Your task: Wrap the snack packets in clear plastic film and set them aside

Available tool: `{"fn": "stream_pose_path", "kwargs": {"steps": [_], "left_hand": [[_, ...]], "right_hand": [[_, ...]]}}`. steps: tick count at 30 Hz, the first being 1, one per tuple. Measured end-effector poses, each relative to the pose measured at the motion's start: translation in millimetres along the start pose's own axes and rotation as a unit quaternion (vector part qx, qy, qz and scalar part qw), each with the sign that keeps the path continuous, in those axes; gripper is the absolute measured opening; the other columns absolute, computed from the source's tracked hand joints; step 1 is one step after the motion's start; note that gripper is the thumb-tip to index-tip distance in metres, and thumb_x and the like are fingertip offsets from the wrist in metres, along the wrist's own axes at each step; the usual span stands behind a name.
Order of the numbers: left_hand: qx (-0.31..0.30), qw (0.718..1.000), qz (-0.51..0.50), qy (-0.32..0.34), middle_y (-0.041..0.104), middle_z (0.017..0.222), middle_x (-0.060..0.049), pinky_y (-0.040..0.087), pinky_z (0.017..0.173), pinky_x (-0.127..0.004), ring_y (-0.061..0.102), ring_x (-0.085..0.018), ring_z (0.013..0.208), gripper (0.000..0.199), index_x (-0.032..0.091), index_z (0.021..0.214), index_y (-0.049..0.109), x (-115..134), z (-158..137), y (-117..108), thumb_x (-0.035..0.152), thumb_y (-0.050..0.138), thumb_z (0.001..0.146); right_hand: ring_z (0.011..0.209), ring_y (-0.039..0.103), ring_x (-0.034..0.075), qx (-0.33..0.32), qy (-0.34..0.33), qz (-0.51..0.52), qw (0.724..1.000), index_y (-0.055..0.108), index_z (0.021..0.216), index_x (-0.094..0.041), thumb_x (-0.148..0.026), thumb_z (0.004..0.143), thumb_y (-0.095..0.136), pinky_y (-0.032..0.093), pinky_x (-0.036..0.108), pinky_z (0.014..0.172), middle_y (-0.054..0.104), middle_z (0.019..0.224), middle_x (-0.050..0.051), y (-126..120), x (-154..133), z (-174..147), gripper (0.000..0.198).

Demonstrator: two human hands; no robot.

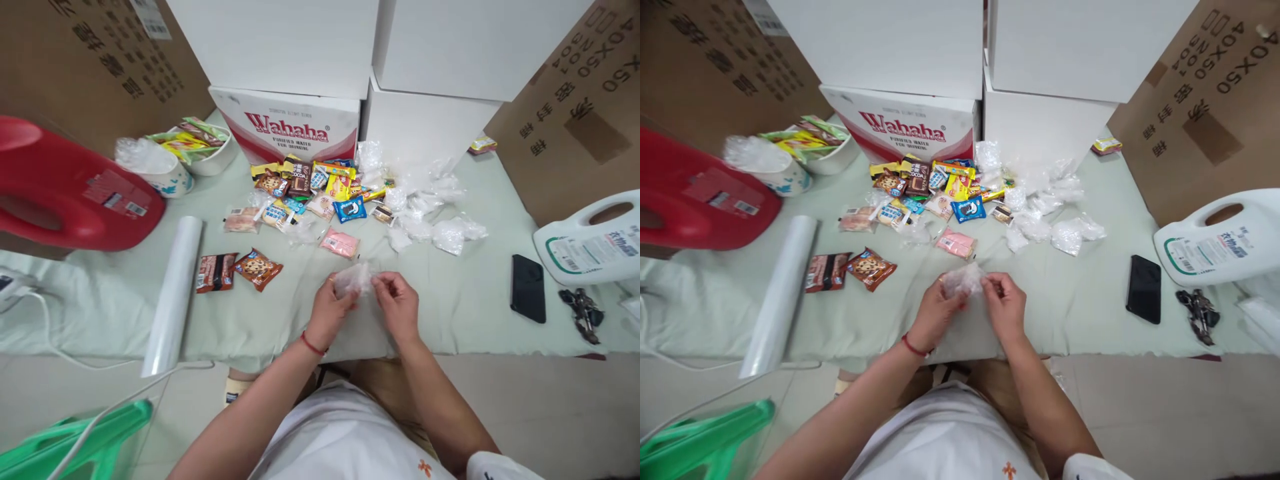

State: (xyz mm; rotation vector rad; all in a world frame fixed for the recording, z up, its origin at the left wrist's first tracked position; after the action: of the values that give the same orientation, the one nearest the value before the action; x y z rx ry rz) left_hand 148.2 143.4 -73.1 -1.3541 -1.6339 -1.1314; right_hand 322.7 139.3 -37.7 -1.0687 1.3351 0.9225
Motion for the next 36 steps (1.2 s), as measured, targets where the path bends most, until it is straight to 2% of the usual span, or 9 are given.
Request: {"fn": "stream_pose_path", "kwargs": {"steps": [3,7,11,14,19,22,25,31,36], "left_hand": [[-0.027,0.999,-0.047,0.0,0.062,0.072,0.001,0.047,0.055,-0.022,0.057,-0.012,0.063,0.044,0.016,0.083,0.064,2,12,-5,0.051,0.086,0.069],[-0.099,0.994,-0.041,0.029,0.061,0.074,0.0,0.044,0.056,-0.023,0.057,-0.013,0.064,0.047,0.017,0.083,0.063,24,26,-7,0.062,0.076,0.078],[-0.034,0.959,0.106,0.262,0.067,0.107,-0.009,0.052,0.083,-0.034,0.062,-0.023,0.099,0.056,0.02,0.108,0.064,85,27,-19,0.069,0.071,0.08],[-0.081,0.906,0.202,0.363,0.065,0.124,-0.014,0.045,0.104,-0.043,0.058,-0.029,0.118,0.069,0.02,0.122,0.062,99,17,2,0.064,0.081,0.072],[-0.11,0.966,0.117,0.204,0.058,0.071,0.001,0.043,0.065,-0.028,0.054,-0.015,0.066,0.032,0.019,0.084,0.063,60,46,-1,0.051,0.063,0.09],[-0.074,0.989,0.004,0.127,0.049,0.059,0.006,0.033,0.052,-0.022,0.043,-0.009,0.052,0.037,0.019,0.079,0.059,48,62,-19,0.054,0.069,0.083],[-0.031,0.993,-0.025,0.112,0.045,0.053,0.009,0.029,0.047,-0.021,0.039,-0.008,0.045,0.04,0.021,0.081,0.055,46,67,-30,0.059,0.068,0.082],[-0.068,0.988,-0.069,0.121,0.049,0.053,0.01,0.029,0.046,-0.021,0.041,-0.007,0.044,0.051,0.02,0.08,0.054,43,63,-20,0.065,0.077,0.074],[-0.095,0.986,-0.09,0.107,0.039,0.046,0.011,0.025,0.044,-0.022,0.032,-0.006,0.041,0.059,0.022,0.07,0.047,44,61,-14,0.075,0.071,0.077]], "right_hand": [[0.05,0.041,0.009,0.032,0.091,0.15,0.984,0.063,0.078,-0.022,-0.038,0.068,0.081,0.03,0.02,0.042,0.051,0.059,-0.007,-11,21,13,0.026],[0.048,0.036,0.004,0.011,0.14,0.206,0.968,0.057,0.076,-0.022,-0.031,0.056,0.084,0.023,0.016,0.038,0.049,0.063,-0.009,-11,24,30,0.035],[0.044,0.031,0.004,0.024,0.124,0.168,0.978,0.056,0.078,-0.022,-0.041,0.061,0.086,0.018,0.016,0.036,0.046,0.061,-0.01,-9,12,36,0.039],[0.043,0.032,0.004,-0.002,0.105,0.133,0.986,0.059,0.08,-0.022,-0.047,0.065,0.088,0.018,0.018,0.036,0.042,0.058,-0.011,2,1,35,0.041],[0.042,0.029,0.004,-0.089,0.119,0.102,0.984,0.06,0.08,-0.021,-0.048,0.068,0.087,0.015,0.019,0.038,0.041,0.058,-0.01,13,-3,43,0.04],[0.051,0.041,0.007,-0.022,0.055,0.055,0.997,0.064,0.086,-0.021,-0.047,0.068,0.087,0.032,0.02,0.045,0.05,0.065,-0.007,-8,-16,58,0.04],[0.061,0.051,0.012,0.057,-0.042,-0.014,0.997,0.066,0.091,-0.022,-0.052,0.08,0.077,0.044,0.025,0.059,0.059,0.073,-0.003,-11,-37,50,0.034],[0.076,0.058,0.018,-0.078,-0.023,-0.045,0.996,0.073,0.1,-0.024,-0.047,0.073,0.084,0.046,0.027,0.063,0.07,0.088,0.002,73,-20,9,0.037],[0.06,0.044,0.012,-0.015,0.038,0.068,0.997,0.074,0.083,-0.02,-0.048,0.074,0.083,0.035,0.025,0.058,0.061,0.068,-0.003,55,-3,17,0.031]]}}
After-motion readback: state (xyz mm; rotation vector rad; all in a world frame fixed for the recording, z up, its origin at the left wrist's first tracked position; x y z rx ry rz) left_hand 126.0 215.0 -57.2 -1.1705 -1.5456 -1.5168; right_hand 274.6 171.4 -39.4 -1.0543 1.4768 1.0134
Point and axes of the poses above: each hand's wrist, its own z-axis towards the middle knuckle, its own y-axis out of the palm, x = y × z, the point moved 10 cm from there along z, towards the middle knuckle
